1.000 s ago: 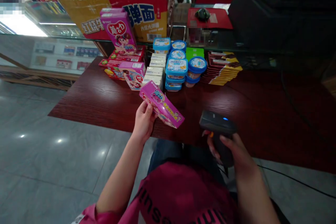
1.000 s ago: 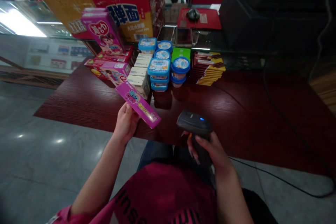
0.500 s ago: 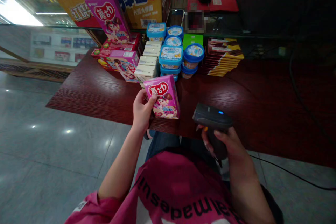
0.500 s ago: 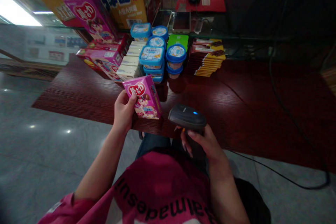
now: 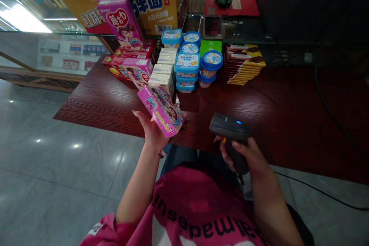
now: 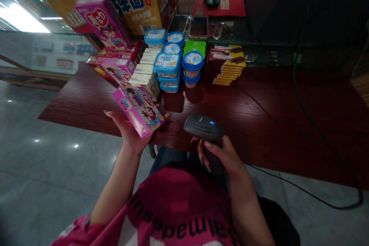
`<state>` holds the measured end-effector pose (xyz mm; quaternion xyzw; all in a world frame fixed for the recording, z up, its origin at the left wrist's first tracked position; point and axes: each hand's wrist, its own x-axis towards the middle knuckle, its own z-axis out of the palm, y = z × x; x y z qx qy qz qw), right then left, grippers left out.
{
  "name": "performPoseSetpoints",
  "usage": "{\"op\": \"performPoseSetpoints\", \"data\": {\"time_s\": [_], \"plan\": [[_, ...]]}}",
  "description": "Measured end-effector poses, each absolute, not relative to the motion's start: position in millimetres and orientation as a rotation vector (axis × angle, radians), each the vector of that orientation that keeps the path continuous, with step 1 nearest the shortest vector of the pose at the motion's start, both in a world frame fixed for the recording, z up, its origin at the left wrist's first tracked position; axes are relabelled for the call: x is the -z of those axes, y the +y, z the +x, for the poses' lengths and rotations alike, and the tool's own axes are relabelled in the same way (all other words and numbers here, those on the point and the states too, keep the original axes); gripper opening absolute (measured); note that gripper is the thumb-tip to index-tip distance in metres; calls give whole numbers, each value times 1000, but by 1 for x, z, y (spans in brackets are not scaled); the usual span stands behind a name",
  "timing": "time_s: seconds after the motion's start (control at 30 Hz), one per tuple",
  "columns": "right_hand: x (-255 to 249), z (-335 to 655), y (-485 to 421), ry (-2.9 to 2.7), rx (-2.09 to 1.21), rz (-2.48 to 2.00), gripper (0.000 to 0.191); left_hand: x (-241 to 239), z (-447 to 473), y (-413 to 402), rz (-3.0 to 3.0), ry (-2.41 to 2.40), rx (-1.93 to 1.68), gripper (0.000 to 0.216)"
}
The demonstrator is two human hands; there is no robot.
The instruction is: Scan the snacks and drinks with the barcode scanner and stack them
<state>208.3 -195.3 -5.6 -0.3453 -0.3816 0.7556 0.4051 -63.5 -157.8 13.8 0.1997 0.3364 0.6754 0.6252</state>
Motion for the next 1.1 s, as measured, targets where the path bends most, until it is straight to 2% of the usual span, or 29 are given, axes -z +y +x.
{"op": "performPoseSetpoints", "data": {"time_s": [0.2,0.3,0.43,0.83,0.93,1.03,1.1], "plan": [[6,208,-193,-984,-1897,-897,39,-4,-61,-164,476,835,-1556,66],[3,207,-193,-995,-1904,-907,42,-8,-56,-163,448,790,-1633,68],[3,205,-193,-993,-1888,-895,41,-13,-53,-167,356,707,-1561,76],[-2,205,-195,-994,-1889,-874,41,-2,-50,-165,473,757,-1555,71],[0,208,-196,-952,-1899,-879,40,6,-61,-169,669,936,-1581,79],[3,210,-197,-937,-1915,-890,42,3,-73,-172,1047,1156,-1679,102],[4,211,-197,-946,-1928,-882,44,-3,-78,-172,1271,1223,-1712,108]]}}
